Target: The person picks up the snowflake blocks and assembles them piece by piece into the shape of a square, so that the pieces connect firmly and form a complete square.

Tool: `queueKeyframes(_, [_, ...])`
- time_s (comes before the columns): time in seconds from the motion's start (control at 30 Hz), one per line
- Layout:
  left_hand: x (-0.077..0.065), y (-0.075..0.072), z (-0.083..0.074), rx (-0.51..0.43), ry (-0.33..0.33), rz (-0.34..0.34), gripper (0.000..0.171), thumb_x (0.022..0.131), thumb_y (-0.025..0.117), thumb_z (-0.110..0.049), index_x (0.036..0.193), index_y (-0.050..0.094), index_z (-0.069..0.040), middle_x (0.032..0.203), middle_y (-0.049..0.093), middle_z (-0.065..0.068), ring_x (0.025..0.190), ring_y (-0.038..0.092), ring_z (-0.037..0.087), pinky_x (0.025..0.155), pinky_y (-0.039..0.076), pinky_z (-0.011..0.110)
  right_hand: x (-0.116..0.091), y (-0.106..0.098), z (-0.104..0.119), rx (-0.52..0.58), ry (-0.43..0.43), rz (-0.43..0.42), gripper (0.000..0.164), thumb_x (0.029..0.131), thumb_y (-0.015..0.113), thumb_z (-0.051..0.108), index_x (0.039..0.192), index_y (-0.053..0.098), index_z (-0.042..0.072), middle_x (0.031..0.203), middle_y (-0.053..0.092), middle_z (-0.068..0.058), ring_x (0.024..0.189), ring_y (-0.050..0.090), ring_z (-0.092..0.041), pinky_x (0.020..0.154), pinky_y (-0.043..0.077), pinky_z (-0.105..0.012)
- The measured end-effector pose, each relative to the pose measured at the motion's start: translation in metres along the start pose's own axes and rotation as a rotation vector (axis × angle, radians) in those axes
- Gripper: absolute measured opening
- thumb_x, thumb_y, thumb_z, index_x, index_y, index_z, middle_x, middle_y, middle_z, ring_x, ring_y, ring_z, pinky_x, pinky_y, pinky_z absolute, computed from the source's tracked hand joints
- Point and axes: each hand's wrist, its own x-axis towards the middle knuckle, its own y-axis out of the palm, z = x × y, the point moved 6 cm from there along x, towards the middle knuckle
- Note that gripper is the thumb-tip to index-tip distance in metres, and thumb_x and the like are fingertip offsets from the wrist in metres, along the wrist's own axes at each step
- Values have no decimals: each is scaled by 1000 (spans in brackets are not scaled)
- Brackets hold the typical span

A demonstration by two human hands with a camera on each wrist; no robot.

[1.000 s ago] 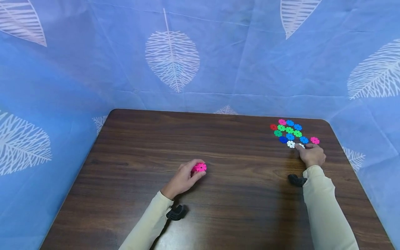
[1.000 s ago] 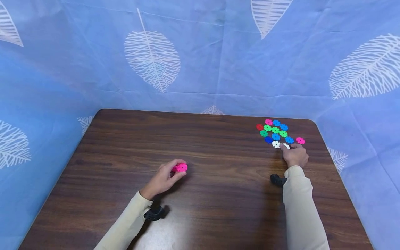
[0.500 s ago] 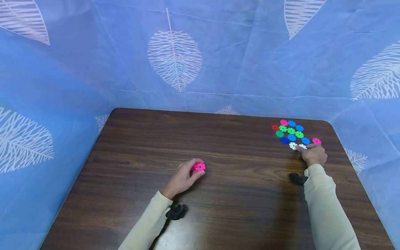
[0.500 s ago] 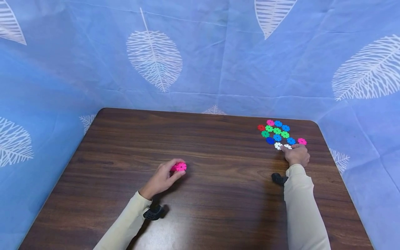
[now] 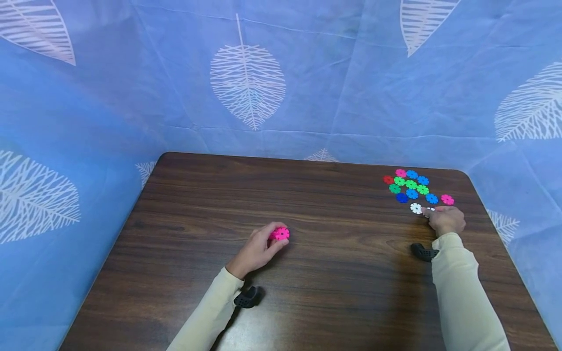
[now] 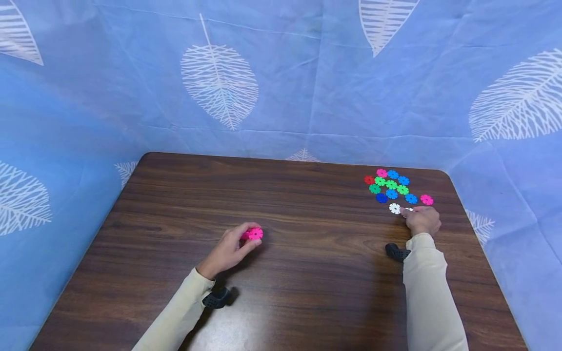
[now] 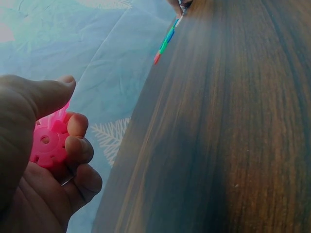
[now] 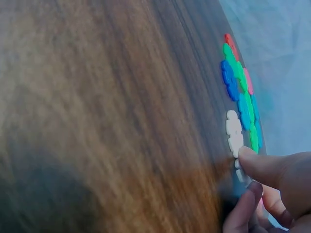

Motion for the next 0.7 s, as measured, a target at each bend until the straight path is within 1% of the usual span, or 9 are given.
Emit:
queueKeyframes(0.1, [1, -1, -1, -11, -1, -7, 32, 90, 65, -21, 117, 57, -7, 95, 65, 4, 77, 52, 9, 67, 46, 21, -1, -2, -3, 119, 49, 12, 33, 86, 67, 32, 98, 59, 2, 77, 57, -7, 84, 58, -20, 68, 49, -30])
queueKeyframes(0.17, [1, -2, -2, -15, -1, -11, 32, 90, 65, -21, 118, 57, -7, 96, 65, 4, 77, 52, 9, 66, 46, 21, -3, -2, -5, 229, 87, 40, 22, 86, 68, 25, 93, 56, 7, 65, 51, 7, 60, 56, -5, 54, 50, -21])
queueKeyframes(0.23, [2, -2, -2, -12, -1, -11, 31, 91, 65, -21, 117, 57, -7, 95, 65, 3, 76, 51, 9, 66, 46, 20, -4, -1, -6, 348, 111, 67, 16, 87, 66, 16, 90, 52, 9, 56, 50, 13, 46, 54, 1, 48, 52, -18])
queueKeyframes(0.3, [2, -3, -2, -7, -4, -10, 31, 91, 65, -21, 117, 57, -7, 94, 64, 3, 75, 51, 9, 65, 45, 20, -6, -1, -7, 427, 114, 95, 13, 88, 63, 10, 90, 51, 8, 51, 52, 13, 43, 55, 2, 47, 53, -17])
queueKeyframes(0.33, [2, -3, -2, -5, -6, -10, 31, 91, 65, -21, 118, 57, -8, 94, 64, 3, 75, 51, 9, 65, 45, 19, -7, 0, -6, 437, 100, 104, 11, 90, 61, 9, 91, 50, 7, 51, 52, 13, 43, 56, 2, 47, 53, -17])
queueKeyframes(0.4, [2, -3, -3, -3, -7, -10, 31, 91, 65, -22, 118, 57, -8, 94, 64, 3, 75, 51, 9, 65, 44, 19, -8, -1, -7, 433, 66, 117, 8, 91, 57, 7, 93, 50, 6, 51, 53, 12, 44, 58, 2, 49, 54, -17])
queueKeyframes(0.5, [4, -4, -4, -7, -7, -8, 31, 91, 65, -21, 118, 57, -8, 94, 64, 3, 75, 51, 10, 65, 45, 20, -12, -3, -9, 388, 3, 110, 8, 93, 56, 10, 96, 49, 6, 56, 52, 13, 46, 61, 1, 53, 55, -19])
queueKeyframes(0.57, [4, -4, -4, -12, -10, -4, 31, 91, 64, -21, 118, 57, -8, 94, 64, 3, 76, 51, 10, 66, 45, 20, -16, -3, -10, 363, -27, 97, 14, 93, 56, 13, 103, 50, 3, 57, 52, 14, 48, 62, 1, 54, 55, -19])
queueKeyframes(0.7, [5, -3, -5, -21, -8, 2, 31, 91, 64, -21, 118, 57, -7, 96, 64, 4, 77, 52, 10, 68, 47, 21, -32, -3, -5, 315, -100, 81, 34, 95, 54, 17, 120, 48, -5, 54, 52, 22, 48, 62, 3, 53, 54, -17])
